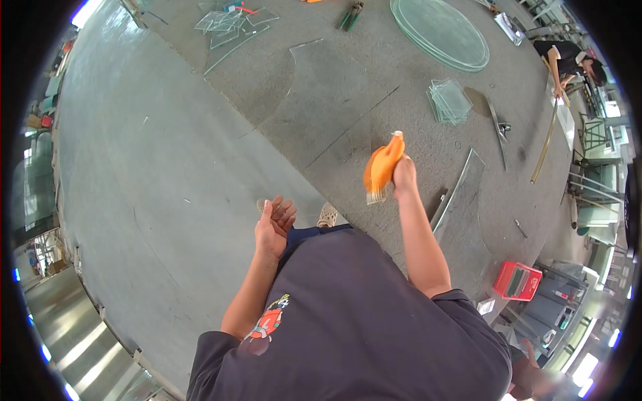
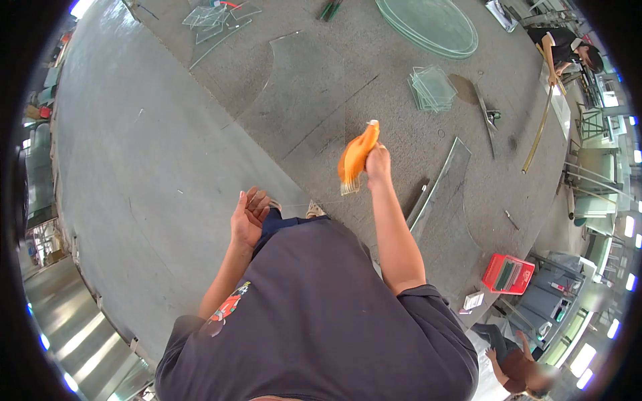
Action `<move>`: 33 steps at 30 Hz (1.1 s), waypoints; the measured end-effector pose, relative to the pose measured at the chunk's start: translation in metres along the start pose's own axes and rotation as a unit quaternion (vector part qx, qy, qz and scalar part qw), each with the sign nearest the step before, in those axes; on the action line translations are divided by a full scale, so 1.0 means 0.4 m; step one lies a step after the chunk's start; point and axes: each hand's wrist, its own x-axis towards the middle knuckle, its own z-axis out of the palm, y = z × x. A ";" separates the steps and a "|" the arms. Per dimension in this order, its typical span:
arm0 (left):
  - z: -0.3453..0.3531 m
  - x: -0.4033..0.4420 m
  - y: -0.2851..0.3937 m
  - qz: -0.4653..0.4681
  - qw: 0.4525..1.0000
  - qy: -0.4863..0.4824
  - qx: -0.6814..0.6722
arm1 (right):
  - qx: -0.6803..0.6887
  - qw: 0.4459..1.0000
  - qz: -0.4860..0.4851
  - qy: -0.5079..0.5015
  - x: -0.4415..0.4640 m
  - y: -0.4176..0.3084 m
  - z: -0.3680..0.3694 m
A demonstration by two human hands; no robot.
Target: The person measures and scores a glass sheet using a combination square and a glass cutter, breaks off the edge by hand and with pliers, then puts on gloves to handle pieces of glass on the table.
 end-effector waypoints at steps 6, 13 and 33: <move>0.004 -0.014 0.032 0.033 0.999 -0.005 -0.008 | 0.268 0.932 0.158 -0.188 0.097 -0.036 0.122; -0.047 0.074 0.040 0.093 0.993 0.030 -0.070 | 0.086 0.983 0.070 -0.148 0.059 -0.004 0.215; 0.123 0.480 0.293 0.013 0.994 -0.029 0.104 | -0.066 0.997 0.041 0.019 0.128 0.027 0.170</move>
